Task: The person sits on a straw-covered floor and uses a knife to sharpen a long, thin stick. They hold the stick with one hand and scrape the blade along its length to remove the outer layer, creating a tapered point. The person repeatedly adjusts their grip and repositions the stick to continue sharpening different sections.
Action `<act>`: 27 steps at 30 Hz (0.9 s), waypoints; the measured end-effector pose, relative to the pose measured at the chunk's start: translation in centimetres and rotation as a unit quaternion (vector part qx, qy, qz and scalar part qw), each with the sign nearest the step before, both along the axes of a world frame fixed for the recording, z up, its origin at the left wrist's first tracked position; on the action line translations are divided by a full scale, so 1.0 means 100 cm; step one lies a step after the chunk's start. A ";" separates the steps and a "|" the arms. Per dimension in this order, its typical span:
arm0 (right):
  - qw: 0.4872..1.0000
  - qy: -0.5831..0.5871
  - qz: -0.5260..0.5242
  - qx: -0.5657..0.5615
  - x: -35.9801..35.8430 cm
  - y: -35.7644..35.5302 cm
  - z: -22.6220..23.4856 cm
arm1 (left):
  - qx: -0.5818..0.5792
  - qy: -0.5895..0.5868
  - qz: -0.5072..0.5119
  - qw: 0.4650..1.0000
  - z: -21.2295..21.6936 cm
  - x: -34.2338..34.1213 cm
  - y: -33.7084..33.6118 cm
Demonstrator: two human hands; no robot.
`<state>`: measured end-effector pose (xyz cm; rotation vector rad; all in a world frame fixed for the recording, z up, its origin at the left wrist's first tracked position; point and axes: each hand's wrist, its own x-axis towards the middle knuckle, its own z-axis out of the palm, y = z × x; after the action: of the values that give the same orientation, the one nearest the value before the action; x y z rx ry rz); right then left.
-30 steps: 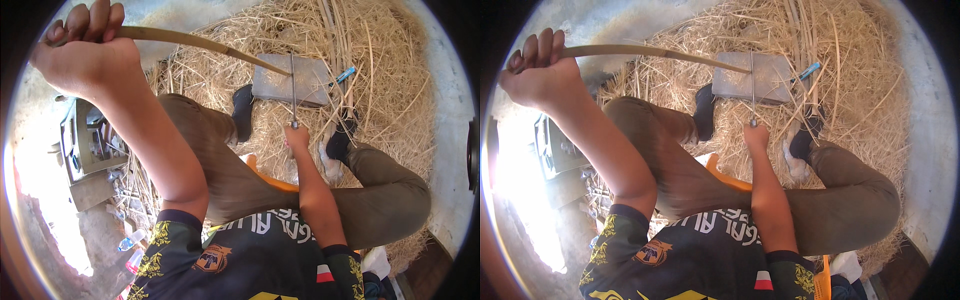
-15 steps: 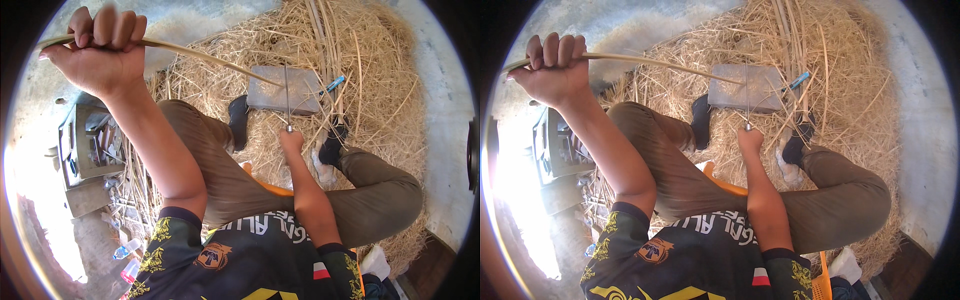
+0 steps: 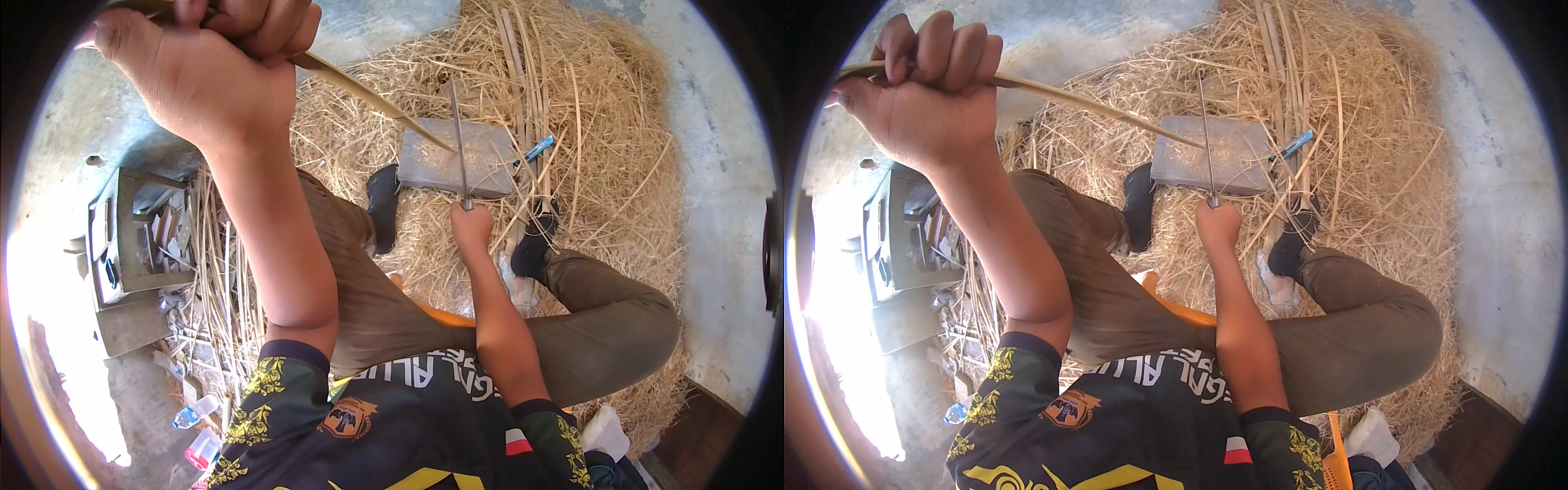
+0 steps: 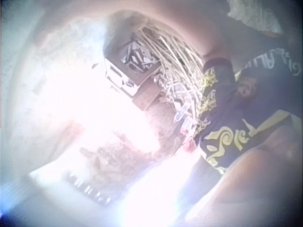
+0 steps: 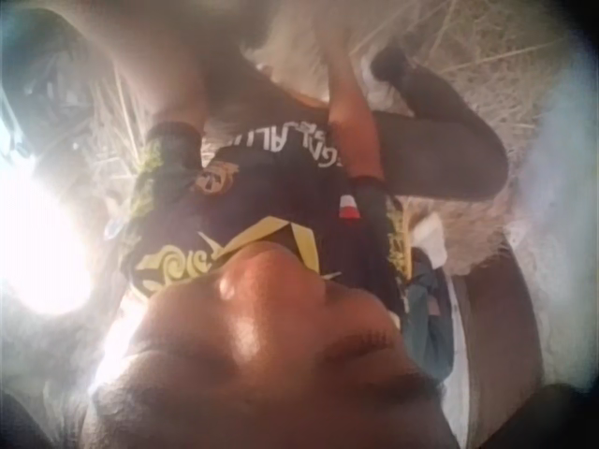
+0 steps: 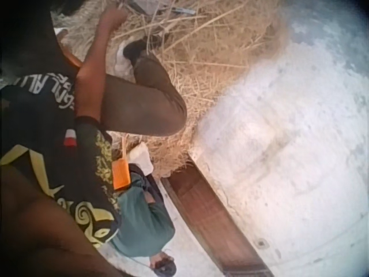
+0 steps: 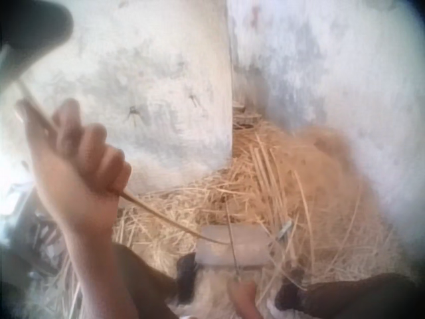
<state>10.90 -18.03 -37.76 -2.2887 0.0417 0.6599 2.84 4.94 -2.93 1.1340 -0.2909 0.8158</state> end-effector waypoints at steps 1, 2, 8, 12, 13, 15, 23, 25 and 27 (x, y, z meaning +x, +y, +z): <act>1.000 -0.012 0.003 0.021 -0.001 0.004 0.014 | 0.000 -0.015 0.082 0.997 0.002 0.004 -0.011; 0.999 -0.023 0.007 0.042 -0.002 0.007 0.020 | 0.000 -0.029 0.164 0.986 0.004 0.010 -0.025; 0.992 0.103 -0.069 0.012 -0.005 -0.022 -0.077 | -0.066 -0.039 0.309 0.948 0.010 0.033 -0.054; 0.997 0.035 -0.056 -0.025 0.002 -0.017 -0.066 | -0.088 -0.030 0.395 0.914 0.012 0.038 -0.051; 0.999 0.006 -0.043 -0.004 0.000 -0.008 -0.041 | -0.078 -0.047 0.390 0.916 0.007 0.035 -0.044; 0.997 -0.030 -0.034 0.059 -0.006 -0.003 -0.016 | -0.030 -0.092 0.307 0.947 -0.006 0.021 -0.024; 0.996 0.054 -0.068 0.034 -0.016 -0.022 -0.093 | -0.059 0.020 0.364 0.929 0.010 0.025 -0.033; 0.998 -0.013 -0.055 0.035 -0.016 -0.009 -0.053 | -0.049 0.025 0.399 0.915 0.007 0.021 -0.036; 0.996 -0.046 -0.051 0.065 -0.015 -0.004 -0.034 | -0.036 0.010 0.379 0.925 0.005 0.018 -0.032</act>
<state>9.43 -18.48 -41.18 -2.1724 0.0689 0.4903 4.68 1.72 -2.39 1.1898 0.2218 1.4781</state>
